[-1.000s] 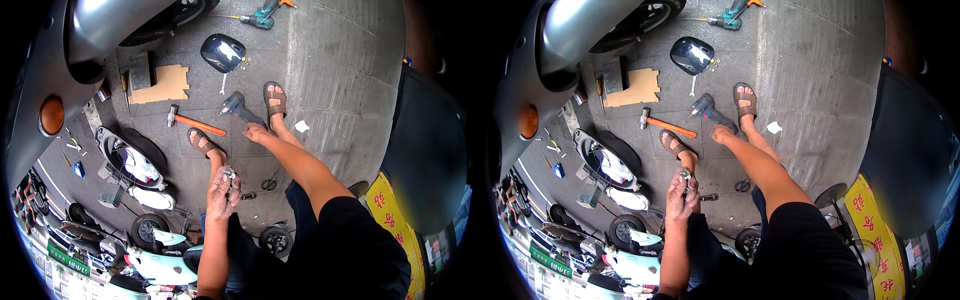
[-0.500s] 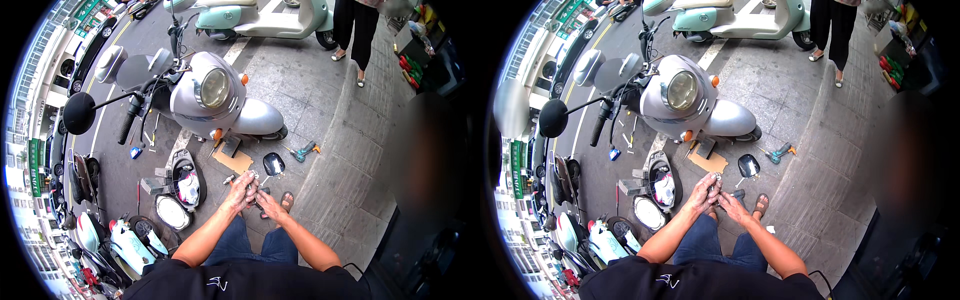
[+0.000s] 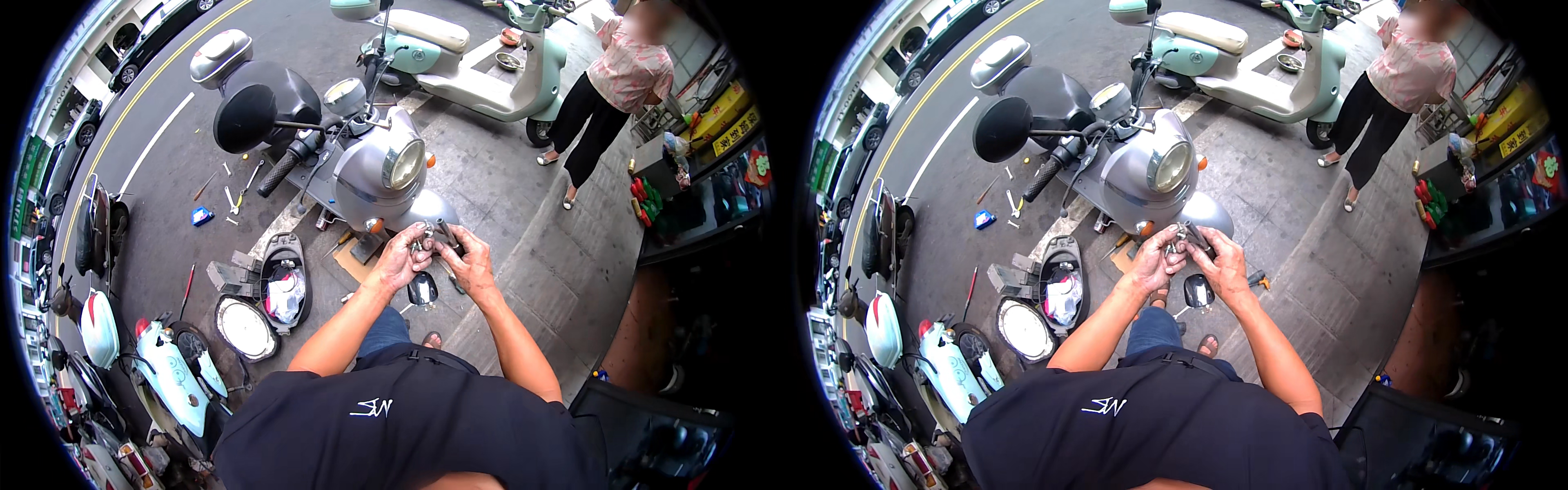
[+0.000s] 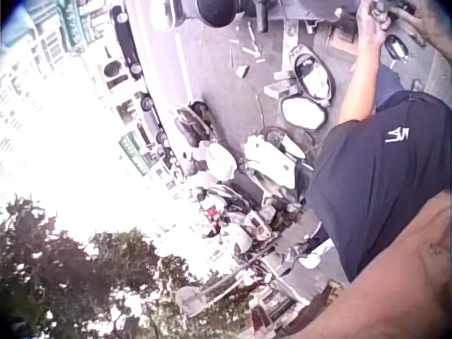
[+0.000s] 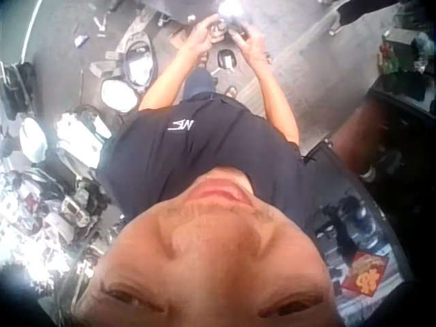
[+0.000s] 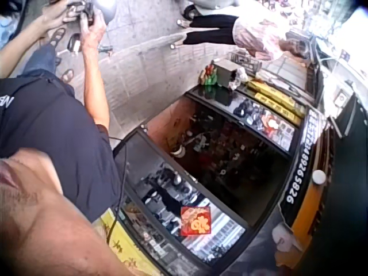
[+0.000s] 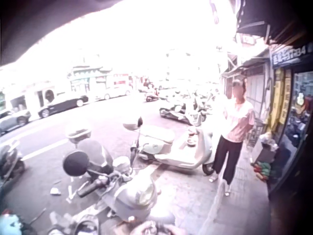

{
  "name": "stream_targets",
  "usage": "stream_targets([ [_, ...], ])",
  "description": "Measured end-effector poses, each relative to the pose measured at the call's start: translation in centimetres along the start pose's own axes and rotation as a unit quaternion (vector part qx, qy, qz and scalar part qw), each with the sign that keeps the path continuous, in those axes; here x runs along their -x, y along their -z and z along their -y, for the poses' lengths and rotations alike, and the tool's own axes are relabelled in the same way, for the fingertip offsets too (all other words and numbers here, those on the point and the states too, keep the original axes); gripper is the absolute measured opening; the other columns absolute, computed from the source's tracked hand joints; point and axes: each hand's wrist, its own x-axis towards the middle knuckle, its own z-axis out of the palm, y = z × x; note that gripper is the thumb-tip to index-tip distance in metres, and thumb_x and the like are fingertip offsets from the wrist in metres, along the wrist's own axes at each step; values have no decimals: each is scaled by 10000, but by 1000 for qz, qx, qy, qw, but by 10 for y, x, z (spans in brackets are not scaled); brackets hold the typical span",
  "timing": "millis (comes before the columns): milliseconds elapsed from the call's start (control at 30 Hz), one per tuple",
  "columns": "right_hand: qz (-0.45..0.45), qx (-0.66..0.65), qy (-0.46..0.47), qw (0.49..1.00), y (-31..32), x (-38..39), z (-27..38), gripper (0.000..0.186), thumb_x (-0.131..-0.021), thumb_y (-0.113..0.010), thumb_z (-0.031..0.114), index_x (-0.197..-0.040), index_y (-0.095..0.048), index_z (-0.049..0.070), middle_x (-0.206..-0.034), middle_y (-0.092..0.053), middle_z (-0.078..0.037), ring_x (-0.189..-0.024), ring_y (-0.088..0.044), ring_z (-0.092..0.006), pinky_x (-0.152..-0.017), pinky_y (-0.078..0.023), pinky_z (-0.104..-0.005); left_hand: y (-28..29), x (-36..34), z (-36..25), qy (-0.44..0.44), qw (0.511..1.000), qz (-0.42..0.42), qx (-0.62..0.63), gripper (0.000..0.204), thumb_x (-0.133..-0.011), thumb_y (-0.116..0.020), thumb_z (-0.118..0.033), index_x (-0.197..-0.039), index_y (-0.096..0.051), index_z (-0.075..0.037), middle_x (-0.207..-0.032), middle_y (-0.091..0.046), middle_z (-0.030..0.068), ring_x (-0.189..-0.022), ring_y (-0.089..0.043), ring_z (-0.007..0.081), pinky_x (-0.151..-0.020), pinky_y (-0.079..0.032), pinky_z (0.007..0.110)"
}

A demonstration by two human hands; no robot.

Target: The person removes and replaces components on a scooter's front assembly. They use an impact driver and a wrench to detach parts, then align and secure a black plastic cover and a light fixture back onto the scooter frame.

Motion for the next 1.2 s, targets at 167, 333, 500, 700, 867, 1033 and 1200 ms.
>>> stream_targets([
  [167,2,80,5,997,-12,-53,2,244,-788,-669,110,-998,-607,3,-850,-622,-123,-739,-621,-240,-690,-489,-335,4,-32,-32,43,999,27,-8,146,-939,-514,-238,-958,-515,-93,-753,-519,1,-548,-444,66,-429,-313,193],
  [333,-18,61,-54,997,-8,-85,7,290,-797,-693,117,-1049,-604,5,-899,-644,-115,-801,-623,-174,-739,-492,-302,-4,-66,-71,71,986,65,-138,140,-939,-491,-205,-1005,-486,-81,-749,-507,8,-541,-442,58,-411,-299,172],
  [500,-10,61,-84,995,12,-105,-5,349,-779,-720,164,-1070,-600,16,-878,-660,-133,-783,-652,-213,-722,-503,-324,-18,-96,-78,96,972,94,-194,224,-965,-451,-267,-1032,-494,-58,-793,-508,27,-553,-441,57,-407,-286,172],
  [700,58,200,-30,978,58,-124,-40,301,-783,-701,256,-999,-598,73,-756,-634,-162,-715,-634,-338,-634,-489,-390,-44,-120,-39,60,976,40,-204,316,-990,-399,-342,-1020,-512,-48,-748,-495,34,-546,-430,69,-419,-291,183],
  [867,166,197,-37,966,92,-142,-48,266,-807,-686,226,-956,-601,23,-708,-612,-174,-631,-604,-285,-604,-465,-359,-40,-138,0,72,996,44,-10,299,-990,-399,-327,-994,-536,-61,-847,-575,69,-691,-558,144,-559,-437,258],
  [1033,97,58,-78,990,110,-140,-53,263,-837,-643,207,-992,-621,-5,-728,-585,-53,-658,-492,-104,-608,-430,-285,-36,-144,23,-18,972,55,226,318,-991,-336,-254,-1001,-512,11,-1159,-564,187,-1061,-577,309,-958,-483,432],
  [1200,111,48,-35,992,94,-141,-40,256,-824,-660,200,-975,-622,-4,-657,-502,-17,-614,-423,-85,-563,-389,-249,-58,-130,3,-124,954,-19,273,237,-988,-352,-241,-1007,-467,-35,-1158,-568,193,-1115,-554,314,-981,-447,428],
])
